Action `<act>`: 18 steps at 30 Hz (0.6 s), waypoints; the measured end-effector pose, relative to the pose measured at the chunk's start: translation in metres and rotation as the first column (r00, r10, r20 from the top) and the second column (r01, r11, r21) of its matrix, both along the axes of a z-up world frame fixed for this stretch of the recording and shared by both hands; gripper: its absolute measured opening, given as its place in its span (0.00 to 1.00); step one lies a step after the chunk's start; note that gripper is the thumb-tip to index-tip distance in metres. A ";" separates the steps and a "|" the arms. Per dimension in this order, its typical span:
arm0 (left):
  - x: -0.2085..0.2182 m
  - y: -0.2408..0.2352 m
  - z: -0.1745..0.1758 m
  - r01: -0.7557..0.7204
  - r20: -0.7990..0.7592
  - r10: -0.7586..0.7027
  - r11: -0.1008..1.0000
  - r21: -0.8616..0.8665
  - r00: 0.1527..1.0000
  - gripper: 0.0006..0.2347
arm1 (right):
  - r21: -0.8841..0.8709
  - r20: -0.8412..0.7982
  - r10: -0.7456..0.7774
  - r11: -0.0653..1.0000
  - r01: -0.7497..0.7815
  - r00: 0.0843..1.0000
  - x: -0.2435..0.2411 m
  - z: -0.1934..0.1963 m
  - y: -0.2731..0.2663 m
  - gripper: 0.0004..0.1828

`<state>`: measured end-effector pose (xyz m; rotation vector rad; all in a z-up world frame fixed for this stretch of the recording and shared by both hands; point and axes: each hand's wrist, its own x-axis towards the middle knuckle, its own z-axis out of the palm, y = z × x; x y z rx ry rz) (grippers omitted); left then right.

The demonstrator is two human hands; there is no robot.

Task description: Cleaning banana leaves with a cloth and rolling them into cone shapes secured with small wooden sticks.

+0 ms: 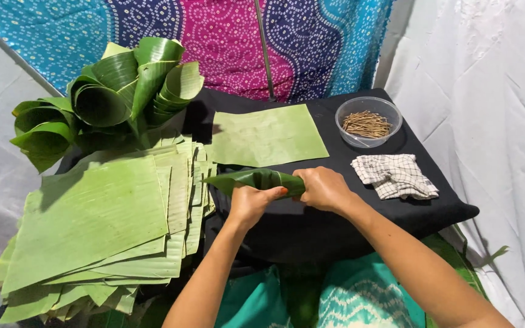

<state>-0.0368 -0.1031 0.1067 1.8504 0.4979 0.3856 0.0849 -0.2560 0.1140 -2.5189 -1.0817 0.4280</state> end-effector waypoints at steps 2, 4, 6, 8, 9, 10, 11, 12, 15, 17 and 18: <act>0.002 -0.003 0.000 0.004 -0.024 -0.004 1.000 0.013 1.000 0.11 | 0.014 0.000 -0.006 1.000 0.006 1.000 0.004 -0.002 -0.001 0.25; 0.005 -0.007 0.003 0.006 -0.050 -0.004 1.000 0.027 0.999 0.11 | 0.029 -0.002 -0.009 1.000 0.009 1.000 0.008 -0.006 -0.001 0.24; 0.010 -0.013 0.006 -0.074 -0.096 0.075 0.997 0.015 0.993 0.12 | 0.000 0.039 -0.026 1.000 0.026 0.999 0.011 -0.012 0.000 0.22; 0.013 -0.017 0.020 -0.103 -0.150 0.104 0.995 0.016 0.983 0.15 | -0.004 0.059 -0.030 1.000 0.030 0.998 0.019 -0.007 -0.001 0.21; 0.015 -0.018 0.027 -0.131 -0.202 0.131 0.991 0.018 0.971 0.18 | -0.008 0.080 -0.034 0.999 0.035 0.996 0.024 -0.005 -0.002 0.20; 0.019 -0.013 0.028 -0.131 -0.202 0.132 0.991 0.018 0.970 0.18 | -0.008 0.079 -0.034 0.999 0.034 0.996 0.038 -0.004 -0.006 0.20; 0.024 -0.008 0.029 -0.185 -0.251 0.177 0.983 -0.009 0.952 0.19 | 0.046 0.131 -0.039 0.998 0.033 0.991 0.052 -0.003 -0.010 0.16; 0.028 -0.003 0.030 -0.240 -0.300 0.219 0.970 -0.033 0.928 0.21 | 0.099 0.183 -0.046 0.995 0.028 0.982 0.066 -0.002 -0.015 0.13; 0.044 0.008 0.011 -0.266 -0.308 0.248 0.964 -0.018 0.919 0.21 | 0.263 0.242 -0.150 0.961 0.084 0.959 0.121 0.000 -0.035 0.08; 0.054 0.008 0.001 -0.261 -0.321 0.250 0.965 0.007 0.913 0.21 | 0.245 0.295 -0.216 0.959 0.145 0.931 0.168 -0.012 -0.048 0.06; 0.059 0.008 -0.003 -0.256 -0.335 0.252 0.966 0.034 0.908 0.21 | 0.232 0.348 -0.279 0.951 0.206 0.895 0.192 -0.018 -0.054 0.05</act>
